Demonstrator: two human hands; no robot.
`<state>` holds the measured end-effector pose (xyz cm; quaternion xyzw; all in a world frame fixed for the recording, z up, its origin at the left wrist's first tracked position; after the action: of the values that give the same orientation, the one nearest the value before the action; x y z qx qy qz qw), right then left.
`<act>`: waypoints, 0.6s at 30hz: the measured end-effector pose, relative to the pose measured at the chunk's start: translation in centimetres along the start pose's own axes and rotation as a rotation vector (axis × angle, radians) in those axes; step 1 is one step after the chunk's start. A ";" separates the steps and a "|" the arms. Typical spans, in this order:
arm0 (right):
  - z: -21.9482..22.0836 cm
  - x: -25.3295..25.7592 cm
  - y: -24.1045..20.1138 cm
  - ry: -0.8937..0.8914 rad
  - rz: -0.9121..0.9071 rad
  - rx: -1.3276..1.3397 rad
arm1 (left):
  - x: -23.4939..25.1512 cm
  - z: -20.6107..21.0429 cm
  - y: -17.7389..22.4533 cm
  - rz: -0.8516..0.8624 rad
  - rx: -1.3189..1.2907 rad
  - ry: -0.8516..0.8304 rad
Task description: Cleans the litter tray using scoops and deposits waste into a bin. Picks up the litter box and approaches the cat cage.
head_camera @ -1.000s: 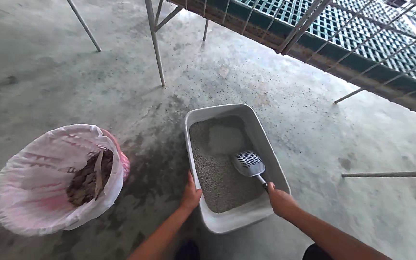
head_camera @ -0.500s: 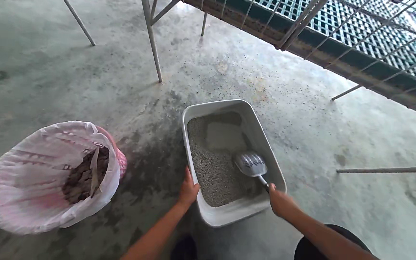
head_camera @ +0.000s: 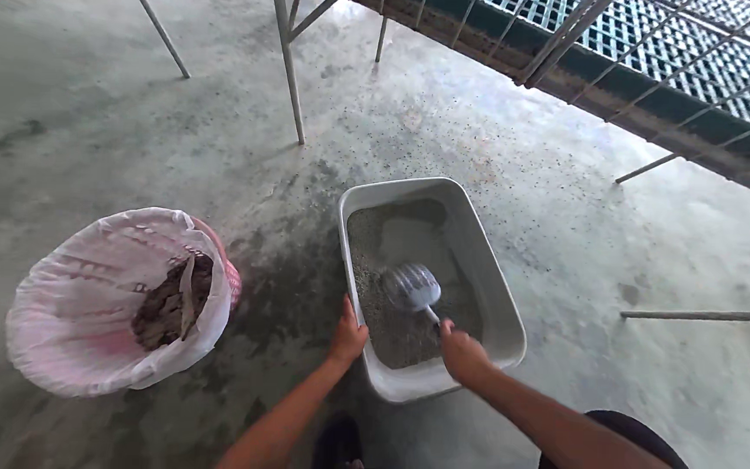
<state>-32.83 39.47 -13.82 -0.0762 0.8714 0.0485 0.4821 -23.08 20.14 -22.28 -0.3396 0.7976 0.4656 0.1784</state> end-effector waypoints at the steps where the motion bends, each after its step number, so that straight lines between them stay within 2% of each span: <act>1: -1.7 1.4 -2.0 0.029 -0.022 0.017 | 0.0 0.0 -0.1 -0.001 -0.002 -0.001; 3: -4.7 3.7 -5.9 0.072 -0.052 0.022 | 0.0 0.1 -0.1 0.001 -0.013 -0.005; 5: -5.3 4.0 -7.9 0.062 -0.048 0.009 | 0.1 0.0 -0.2 -0.001 -0.032 -0.003; 10: 2.2 -2.4 -0.3 -0.061 -0.011 -0.039 | 0.3 0.0 -0.2 0.007 -0.014 -0.020; 12: 2.4 -2.2 0.0 -0.064 -0.003 -0.067 | 0.2 0.0 0.0 0.008 -0.007 -0.024; 16: -4.0 3.4 -8.0 0.062 -0.079 0.045 | 0.1 -0.2 -0.1 0.016 -0.032 -0.017; 18: -5.3 5.0 -10.8 0.091 -0.084 0.045 | 0.1 -0.2 -0.1 0.032 -0.072 -0.005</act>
<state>-37.90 27.55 -15.38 -0.1037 0.8893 0.0050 0.4454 -23.03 19.88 -22.30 -0.3318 0.7852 0.4976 0.1608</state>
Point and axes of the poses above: each hand's wrist, its own x-axis towards the middle knuckle, its own z-axis out of the palm, y = z × x, the point moved 6 cm from there along x, towards the middle knuckle, and after that the axes turned 15 degrees about x, right-handed, at the moved point
